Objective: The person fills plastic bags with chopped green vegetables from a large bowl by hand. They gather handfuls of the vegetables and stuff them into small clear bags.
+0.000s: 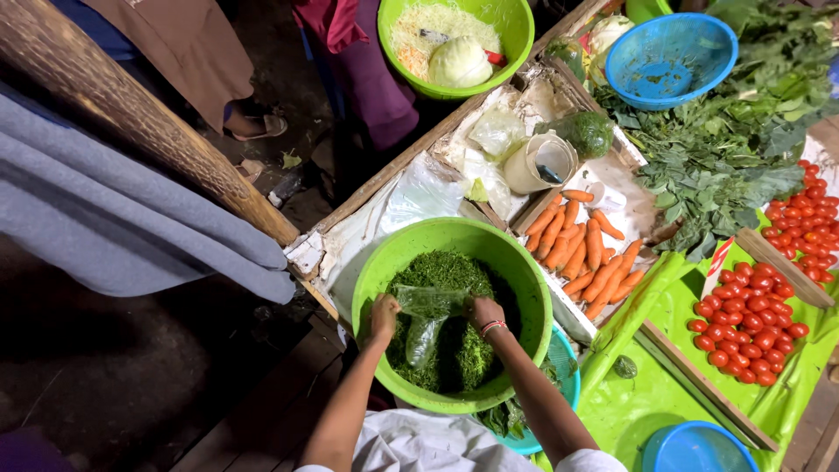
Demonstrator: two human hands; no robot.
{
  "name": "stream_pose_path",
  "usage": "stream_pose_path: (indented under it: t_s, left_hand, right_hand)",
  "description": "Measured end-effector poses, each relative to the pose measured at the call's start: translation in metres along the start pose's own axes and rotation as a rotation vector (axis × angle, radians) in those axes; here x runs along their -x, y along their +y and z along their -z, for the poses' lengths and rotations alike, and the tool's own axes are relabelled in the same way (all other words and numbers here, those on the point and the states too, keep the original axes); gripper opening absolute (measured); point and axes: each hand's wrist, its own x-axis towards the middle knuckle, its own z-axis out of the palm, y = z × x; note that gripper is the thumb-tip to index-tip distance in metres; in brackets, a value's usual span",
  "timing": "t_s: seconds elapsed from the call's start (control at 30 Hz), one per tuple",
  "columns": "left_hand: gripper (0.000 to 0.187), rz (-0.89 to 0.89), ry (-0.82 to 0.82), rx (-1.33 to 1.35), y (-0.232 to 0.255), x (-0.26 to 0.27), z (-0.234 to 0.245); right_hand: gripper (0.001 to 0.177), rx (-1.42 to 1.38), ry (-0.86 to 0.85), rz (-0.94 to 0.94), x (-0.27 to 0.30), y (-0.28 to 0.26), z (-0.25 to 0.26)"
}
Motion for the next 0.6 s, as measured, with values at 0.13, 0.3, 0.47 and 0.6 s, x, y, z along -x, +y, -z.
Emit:
stream_pose_path:
  t_s: [0.13,0.3,0.47,0.6]
  left_hand:
    - [0.023,-0.117,0.112,0.105,0.011,0.003,-0.001]
    - [0.025,-0.389,0.187,-0.003,0.028,-0.001,0.002]
    - [0.022,-0.454,-0.105,-0.202,0.039,0.007,-0.012]
    - [0.031,-0.581,0.023,-0.455,0.040,0.005,-0.018]
  right_hand:
    - [0.031,-0.056,-0.033,-0.055,-0.001,-0.004,0.001]
    - [0.028,-0.315,0.313,0.095,0.011,-0.020,-0.014]
    - [0.022,-0.258,0.282,0.253,0.013,-0.049,-0.030]
    - [0.016,0.010,0.197,0.218,0.014,-0.058,-0.032]
